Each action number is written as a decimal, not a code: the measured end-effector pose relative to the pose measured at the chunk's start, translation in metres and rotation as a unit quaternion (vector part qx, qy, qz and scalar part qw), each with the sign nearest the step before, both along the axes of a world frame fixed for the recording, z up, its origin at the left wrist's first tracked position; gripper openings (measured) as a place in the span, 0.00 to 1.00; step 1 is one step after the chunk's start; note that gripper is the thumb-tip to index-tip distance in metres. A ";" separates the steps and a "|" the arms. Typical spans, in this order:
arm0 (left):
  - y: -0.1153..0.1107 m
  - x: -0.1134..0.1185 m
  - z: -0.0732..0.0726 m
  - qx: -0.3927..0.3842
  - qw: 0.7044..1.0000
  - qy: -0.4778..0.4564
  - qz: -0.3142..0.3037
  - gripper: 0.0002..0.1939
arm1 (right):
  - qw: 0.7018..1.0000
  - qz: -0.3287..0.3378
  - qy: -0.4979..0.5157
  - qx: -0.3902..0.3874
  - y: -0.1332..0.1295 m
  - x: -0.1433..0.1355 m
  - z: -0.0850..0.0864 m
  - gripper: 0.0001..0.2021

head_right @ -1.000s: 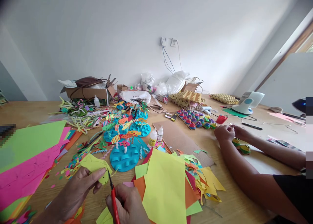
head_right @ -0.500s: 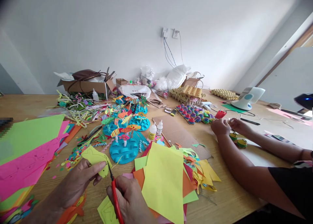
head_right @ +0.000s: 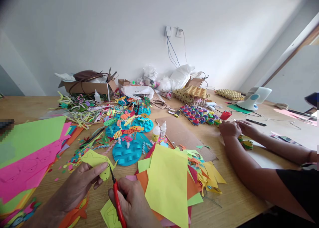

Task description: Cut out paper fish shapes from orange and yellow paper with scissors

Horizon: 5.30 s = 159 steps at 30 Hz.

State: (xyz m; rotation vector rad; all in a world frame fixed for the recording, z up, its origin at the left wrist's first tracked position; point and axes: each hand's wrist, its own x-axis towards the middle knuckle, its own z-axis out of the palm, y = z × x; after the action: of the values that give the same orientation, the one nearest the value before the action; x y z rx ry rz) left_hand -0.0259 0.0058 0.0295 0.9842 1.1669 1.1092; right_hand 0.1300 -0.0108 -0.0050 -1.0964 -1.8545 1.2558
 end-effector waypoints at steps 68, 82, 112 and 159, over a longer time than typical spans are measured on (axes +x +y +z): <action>-0.005 0.024 -0.009 -0.016 0.996 -0.033 0.080 0.13 | 0.968 -0.013 0.160 -0.194 -0.002 -0.013 0.005 0.27; -0.007 0.019 -0.016 -0.021 0.995 -0.070 0.066 0.10 | 0.977 -0.004 0.147 -0.152 -0.002 -0.013 -0.001 0.27; -0.005 0.012 -0.001 -0.065 0.996 -0.051 0.036 0.12 | 0.994 0.006 0.080 -0.069 -0.002 -0.001 -0.008 0.16; -0.007 -0.013 -0.012 -0.119 0.987 0.036 -0.098 0.19 | 0.995 0.054 0.039 -0.079 -0.003 0.003 -0.014 0.27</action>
State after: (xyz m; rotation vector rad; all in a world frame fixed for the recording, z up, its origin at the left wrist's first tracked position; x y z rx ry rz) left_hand -0.0391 -0.0014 0.0174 0.9357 1.2007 0.7639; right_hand 0.1334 -0.0142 -0.0187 -1.0231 -1.8014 1.5087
